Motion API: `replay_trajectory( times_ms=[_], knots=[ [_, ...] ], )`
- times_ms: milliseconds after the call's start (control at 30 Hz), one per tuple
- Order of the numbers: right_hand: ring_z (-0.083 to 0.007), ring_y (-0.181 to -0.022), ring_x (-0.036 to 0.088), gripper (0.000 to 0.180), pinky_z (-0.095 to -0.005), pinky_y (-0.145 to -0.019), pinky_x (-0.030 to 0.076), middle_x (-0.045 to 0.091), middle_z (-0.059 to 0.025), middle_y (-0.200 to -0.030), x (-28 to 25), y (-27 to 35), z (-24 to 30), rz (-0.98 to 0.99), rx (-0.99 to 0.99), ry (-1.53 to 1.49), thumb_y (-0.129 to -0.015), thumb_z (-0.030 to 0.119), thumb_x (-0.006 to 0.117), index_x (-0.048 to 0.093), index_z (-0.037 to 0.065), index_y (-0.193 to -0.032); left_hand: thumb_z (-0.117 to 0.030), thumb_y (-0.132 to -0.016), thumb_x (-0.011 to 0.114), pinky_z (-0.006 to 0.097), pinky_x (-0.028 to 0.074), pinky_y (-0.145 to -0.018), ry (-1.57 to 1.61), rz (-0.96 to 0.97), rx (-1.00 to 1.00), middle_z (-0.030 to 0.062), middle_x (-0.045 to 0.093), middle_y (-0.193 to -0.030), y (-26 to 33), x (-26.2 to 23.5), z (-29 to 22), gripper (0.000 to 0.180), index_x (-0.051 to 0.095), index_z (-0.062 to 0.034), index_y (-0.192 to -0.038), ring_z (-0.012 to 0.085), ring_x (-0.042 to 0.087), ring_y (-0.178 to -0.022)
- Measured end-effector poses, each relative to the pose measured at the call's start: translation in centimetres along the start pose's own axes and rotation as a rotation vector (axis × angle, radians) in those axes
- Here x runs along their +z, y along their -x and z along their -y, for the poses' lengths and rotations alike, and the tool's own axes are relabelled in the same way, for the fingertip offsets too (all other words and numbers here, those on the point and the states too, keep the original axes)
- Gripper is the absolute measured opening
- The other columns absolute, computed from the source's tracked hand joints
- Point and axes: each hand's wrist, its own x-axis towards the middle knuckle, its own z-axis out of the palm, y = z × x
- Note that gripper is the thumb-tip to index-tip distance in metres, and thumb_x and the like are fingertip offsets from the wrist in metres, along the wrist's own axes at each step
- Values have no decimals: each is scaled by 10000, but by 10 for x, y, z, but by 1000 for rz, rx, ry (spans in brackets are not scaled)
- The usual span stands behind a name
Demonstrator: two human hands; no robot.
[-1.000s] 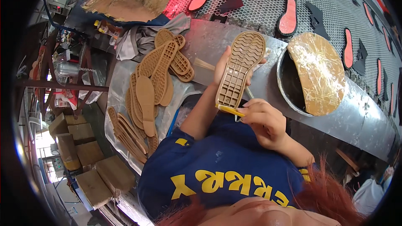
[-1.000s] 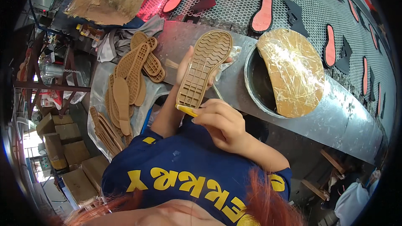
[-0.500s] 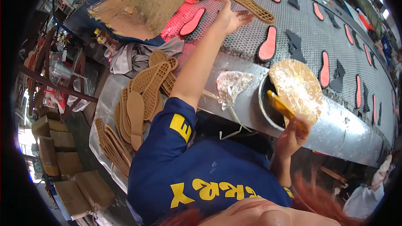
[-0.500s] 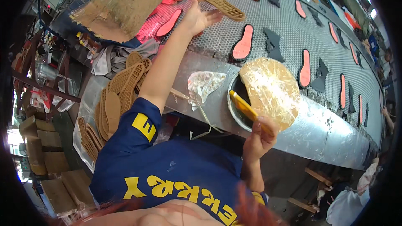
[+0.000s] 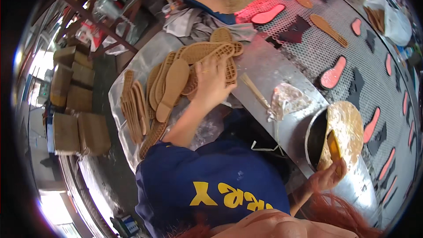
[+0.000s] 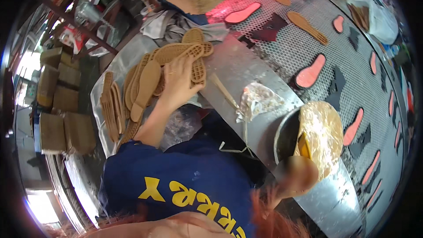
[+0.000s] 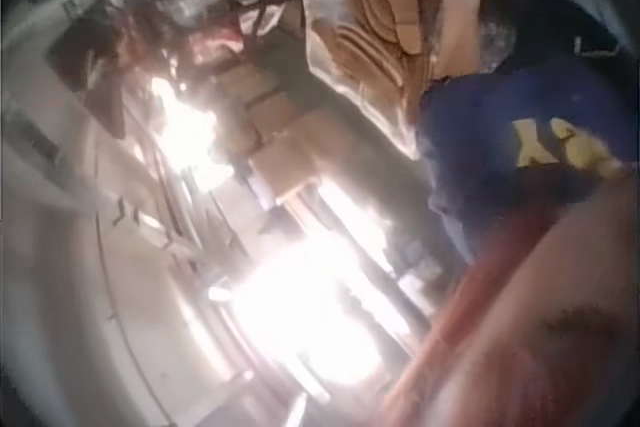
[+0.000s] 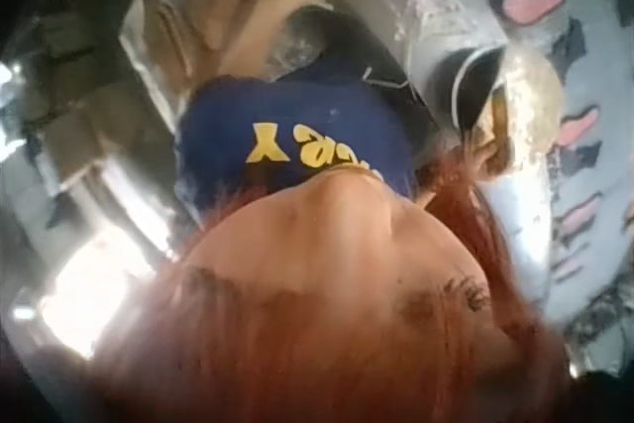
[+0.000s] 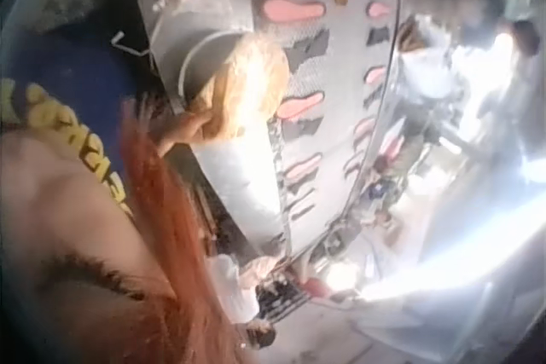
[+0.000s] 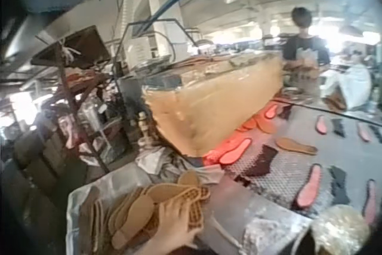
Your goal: The person repeatedly picks up brown shoe soles from a pile, applies a yellow substance to the textured bottom using a yellow plastic scraper, and places the treated soles onto a moving conveyor belt. The process is continuous and repetitive throughout the clip.
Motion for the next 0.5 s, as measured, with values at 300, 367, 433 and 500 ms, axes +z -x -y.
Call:
replay_trajectory(
  times_ms=[300, 367, 433, 500],
  knots=[
    [-173, -956, 549, 144, -289, -875, 439, 594, -92, -1023, -7, -14, -9, 120, -177, 321, -925, -3, 535, 588, -33, -1055, -395, -541, 850, 413, 160, -1156, 19, 356, -78, 233, 224, -1498, 12, -22, 111, 1192, 196, -15, -1463, 358, 154, -1415],
    [-176, -952, 557, 165, -288, -863, 447, 597, -99, -1042, 0, -12, -6, 145, -189, 283, -920, -23, 528, 582, -38, -1075, -366, -527, 860, 415, 195, -1146, 63, 354, 44, 206, 239, -1500, 6, -11, 128, 1184, 216, -37, -1464, 359, 196, -1402],
    [-175, -947, 564, 182, -282, -845, 457, 597, -104, -1055, 8, -12, 4, 153, -78, 150, -924, -28, 519, 575, -40, -1096, -331, -515, 864, 414, 229, -1133, 116, 409, 106, 183, 273, -1487, 2, -8, 135, 1160, 247, -62, -1460, 357, 249, -1379],
    [-176, -944, 567, 190, -276, -828, 465, 596, -104, -1060, 6, -10, 8, 196, -78, 128, -929, -18, 519, 570, -39, -1111, -289, -506, 861, 412, 263, -1118, 147, 521, 120, 164, 325, -1459, -9, -31, 127, 1123, 289, -90, -1452, 354, 312, -1345]
  ],
)
